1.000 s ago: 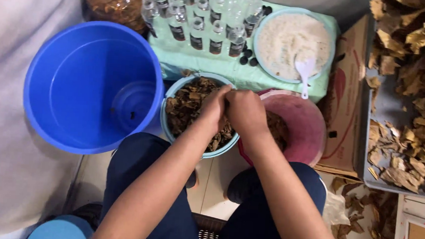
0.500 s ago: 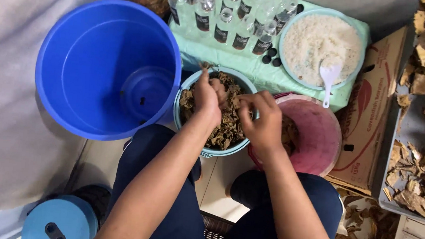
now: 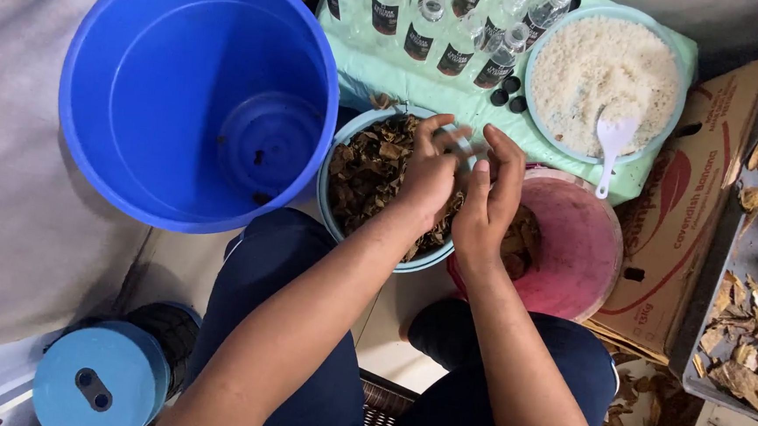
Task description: Crumbling dried leaves by hand into a bowl and handling a dark paste as part of the charcoal briquette making process.
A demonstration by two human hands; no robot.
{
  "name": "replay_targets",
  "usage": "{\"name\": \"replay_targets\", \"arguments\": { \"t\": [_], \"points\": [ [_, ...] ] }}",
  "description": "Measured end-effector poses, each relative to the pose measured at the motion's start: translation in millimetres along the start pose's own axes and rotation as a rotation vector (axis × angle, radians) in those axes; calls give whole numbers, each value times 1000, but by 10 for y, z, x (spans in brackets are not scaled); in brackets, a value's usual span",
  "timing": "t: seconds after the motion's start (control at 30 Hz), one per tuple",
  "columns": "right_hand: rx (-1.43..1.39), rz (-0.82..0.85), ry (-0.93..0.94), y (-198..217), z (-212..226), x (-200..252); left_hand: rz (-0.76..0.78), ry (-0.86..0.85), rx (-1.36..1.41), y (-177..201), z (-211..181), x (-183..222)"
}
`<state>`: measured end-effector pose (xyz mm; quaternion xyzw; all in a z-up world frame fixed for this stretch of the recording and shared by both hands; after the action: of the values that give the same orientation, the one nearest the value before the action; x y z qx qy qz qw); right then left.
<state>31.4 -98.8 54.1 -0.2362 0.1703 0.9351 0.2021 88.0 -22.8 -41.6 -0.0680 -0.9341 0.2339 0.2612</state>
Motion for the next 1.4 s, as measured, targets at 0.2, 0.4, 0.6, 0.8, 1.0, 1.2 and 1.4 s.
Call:
{"name": "replay_targets", "arguments": {
  "t": [0.2, 0.4, 0.6, 0.8, 1.0, 1.2, 1.4],
  "points": [
    [-190, 69, -228, -135, -265, -18, 31, -80, -24, -221, -97, 192],
    [-160, 193, -300, -327, -267, -3, 26, -74, -22, -198, -96, 105],
    [-291, 241, -329, -483, 118, -42, 24, -47, -22, -71, -75, 48],
    [-691, 73, -354, -145, -266, -149, 24, -31, -15, -277, 180, 96],
    [-144, 176, -291, -165, -231, -164, 20, -10, 3, -297, 239, 16],
    [-160, 258, -196, -529, -110, -23, 24, -9, -1, 18, -53, -168],
    [-320, 283, -123, -572, 63, 39, 24, -59, 2, -67, -384, -12]
  ]
}}
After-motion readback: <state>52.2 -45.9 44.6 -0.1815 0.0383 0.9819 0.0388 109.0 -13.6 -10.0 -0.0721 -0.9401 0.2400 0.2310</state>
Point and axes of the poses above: each hand's wrist, its own x-axis away from the middle knuckle, its own y-axis out of the back of the hand, z = x × y, the point moved 10 cm from there along -x, towards the middle knuckle, and after that the axes turned 3 degrees about y, right-handed, at the moved point
